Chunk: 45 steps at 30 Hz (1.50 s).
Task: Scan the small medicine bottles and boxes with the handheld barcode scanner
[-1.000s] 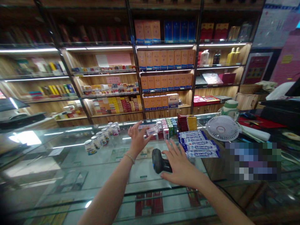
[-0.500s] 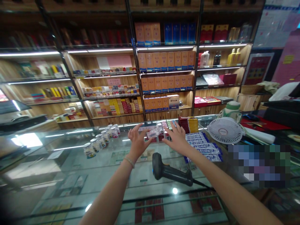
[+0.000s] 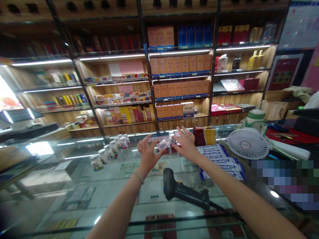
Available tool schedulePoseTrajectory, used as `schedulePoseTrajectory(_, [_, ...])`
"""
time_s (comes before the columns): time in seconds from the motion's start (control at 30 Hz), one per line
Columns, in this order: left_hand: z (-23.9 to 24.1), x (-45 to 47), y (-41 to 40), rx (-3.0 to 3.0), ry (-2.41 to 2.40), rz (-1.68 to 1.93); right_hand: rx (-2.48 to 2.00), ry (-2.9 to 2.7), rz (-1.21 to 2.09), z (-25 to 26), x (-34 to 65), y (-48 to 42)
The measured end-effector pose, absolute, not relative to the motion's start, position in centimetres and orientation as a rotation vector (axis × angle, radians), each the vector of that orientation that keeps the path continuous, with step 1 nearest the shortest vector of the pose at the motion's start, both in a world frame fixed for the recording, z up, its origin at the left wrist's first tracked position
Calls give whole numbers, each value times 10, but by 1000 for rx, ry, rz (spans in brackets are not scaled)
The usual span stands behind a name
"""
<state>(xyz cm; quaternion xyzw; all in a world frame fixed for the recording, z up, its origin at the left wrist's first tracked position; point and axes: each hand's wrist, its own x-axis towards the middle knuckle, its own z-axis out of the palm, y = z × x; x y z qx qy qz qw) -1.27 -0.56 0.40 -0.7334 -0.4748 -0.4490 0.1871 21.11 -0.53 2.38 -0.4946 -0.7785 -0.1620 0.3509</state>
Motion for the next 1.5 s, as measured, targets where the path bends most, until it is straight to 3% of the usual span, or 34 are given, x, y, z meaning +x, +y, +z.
schedulePoseTrajectory(1.23, [-4, 5, -9, -2333, -1275, -955, -1186, -2083, -462, 24, 219, -17])
schedulePoseTrajectory(1.5, [2, 15, -18, -2223, -1361, -1098, -1211, -1934, -383, 25, 206, -24])
